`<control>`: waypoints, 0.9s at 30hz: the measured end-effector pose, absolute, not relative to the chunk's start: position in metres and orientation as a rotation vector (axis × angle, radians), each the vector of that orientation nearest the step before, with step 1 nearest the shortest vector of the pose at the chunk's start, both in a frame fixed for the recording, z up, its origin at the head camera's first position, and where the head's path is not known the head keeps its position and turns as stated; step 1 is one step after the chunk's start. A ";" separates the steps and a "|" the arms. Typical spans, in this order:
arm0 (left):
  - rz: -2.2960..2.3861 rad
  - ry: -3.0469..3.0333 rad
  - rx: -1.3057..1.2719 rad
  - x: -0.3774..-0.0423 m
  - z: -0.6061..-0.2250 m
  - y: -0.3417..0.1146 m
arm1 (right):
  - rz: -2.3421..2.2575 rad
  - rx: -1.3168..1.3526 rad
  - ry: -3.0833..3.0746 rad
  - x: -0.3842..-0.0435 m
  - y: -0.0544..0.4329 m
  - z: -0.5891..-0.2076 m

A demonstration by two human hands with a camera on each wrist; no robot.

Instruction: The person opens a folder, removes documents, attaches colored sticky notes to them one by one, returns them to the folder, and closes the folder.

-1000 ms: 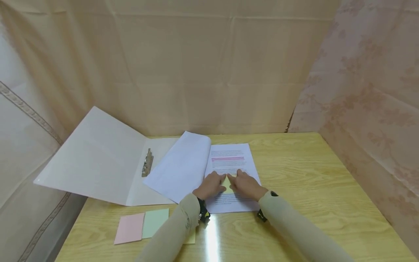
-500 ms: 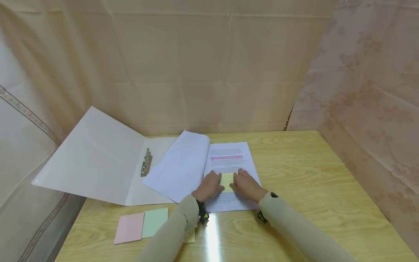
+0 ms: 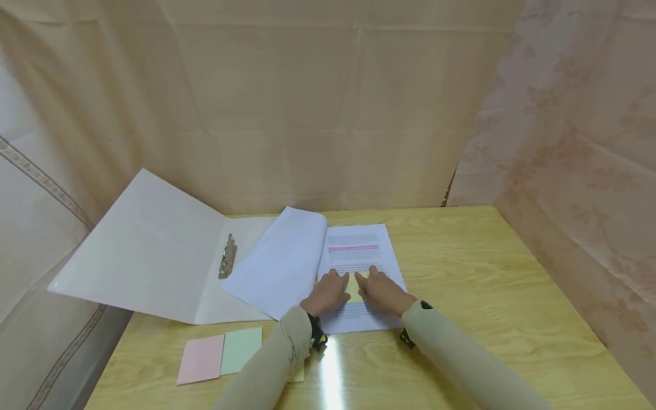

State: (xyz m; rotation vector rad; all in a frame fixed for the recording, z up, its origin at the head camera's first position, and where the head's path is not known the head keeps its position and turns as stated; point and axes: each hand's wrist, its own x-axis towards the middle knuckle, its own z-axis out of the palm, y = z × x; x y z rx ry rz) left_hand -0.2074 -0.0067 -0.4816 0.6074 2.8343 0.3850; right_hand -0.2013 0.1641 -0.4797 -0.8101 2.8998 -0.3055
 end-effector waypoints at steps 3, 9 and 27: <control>0.404 2.831 0.604 -0.207 -0.484 -0.007 | -0.302 -0.777 2.893 -0.200 0.163 -0.479; 0.507 2.861 0.635 -0.205 -0.481 -0.011 | -0.282 -0.696 2.921 -0.198 0.164 -0.477; 0.550 2.858 0.713 -0.204 -0.482 -0.018 | -0.478 -0.484 2.864 -0.205 0.197 -0.472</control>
